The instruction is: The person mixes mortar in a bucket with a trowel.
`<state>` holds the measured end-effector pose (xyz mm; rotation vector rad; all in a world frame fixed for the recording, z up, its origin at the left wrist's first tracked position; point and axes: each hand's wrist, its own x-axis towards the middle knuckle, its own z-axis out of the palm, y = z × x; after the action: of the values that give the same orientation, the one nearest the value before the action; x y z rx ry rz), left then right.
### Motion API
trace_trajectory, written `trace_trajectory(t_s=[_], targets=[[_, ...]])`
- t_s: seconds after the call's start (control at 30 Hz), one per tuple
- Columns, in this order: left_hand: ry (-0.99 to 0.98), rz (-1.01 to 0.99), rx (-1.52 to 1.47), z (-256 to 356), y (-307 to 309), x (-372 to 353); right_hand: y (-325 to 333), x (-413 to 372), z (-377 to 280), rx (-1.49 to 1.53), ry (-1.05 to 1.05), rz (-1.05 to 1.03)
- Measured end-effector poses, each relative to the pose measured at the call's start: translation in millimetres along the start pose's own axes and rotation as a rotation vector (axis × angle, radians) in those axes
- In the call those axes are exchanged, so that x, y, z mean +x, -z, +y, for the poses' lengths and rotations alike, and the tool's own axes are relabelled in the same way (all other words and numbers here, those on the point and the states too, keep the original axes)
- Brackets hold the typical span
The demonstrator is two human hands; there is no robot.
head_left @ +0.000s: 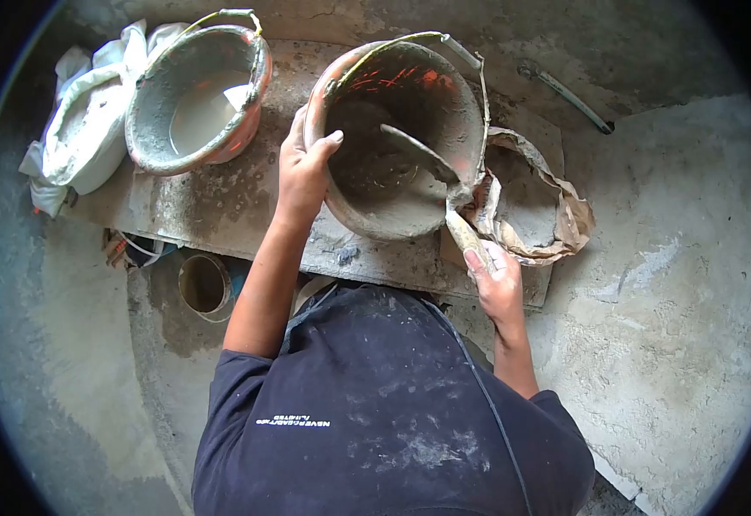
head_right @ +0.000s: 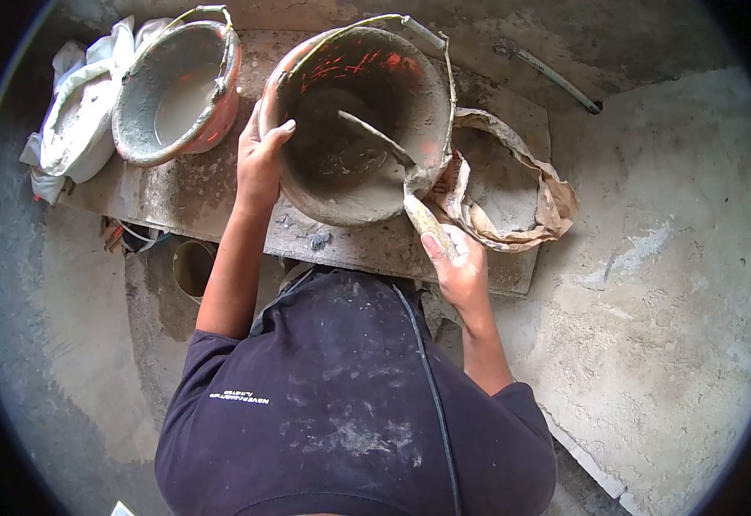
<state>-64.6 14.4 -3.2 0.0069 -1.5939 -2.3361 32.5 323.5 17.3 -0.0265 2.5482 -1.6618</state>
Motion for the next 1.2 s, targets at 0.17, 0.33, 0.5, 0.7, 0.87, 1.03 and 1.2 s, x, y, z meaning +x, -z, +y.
trace_trajectory(t_s=[0.17,0.33,0.5,0.7,0.87,1.03,1.2], targets=[[0.000,-0.015,-0.076,1,1,2,0,1,10,-0.112,-0.054,-0.029],[-0.028,0.019,-0.036,-1,-1,2,7,2,3,0.150,-0.117,-0.058],[-0.028,-0.002,0.006,-5,2,-2,1,11,15,-0.107,0.009,-0.025],[-0.026,-0.006,-0.058,0,-3,0,-2,18,26,0.174,-0.343,-0.100],[-0.015,0.015,-0.041,-4,-2,-1,-7,6,6,0.121,-0.037,-0.007],[-0.014,0.010,-0.036,0,0,-1,-14,10,28,-0.102,0.113,0.071],[-0.008,0.010,-0.068,-1,2,3,-16,13,30,0.005,-0.020,0.027]])
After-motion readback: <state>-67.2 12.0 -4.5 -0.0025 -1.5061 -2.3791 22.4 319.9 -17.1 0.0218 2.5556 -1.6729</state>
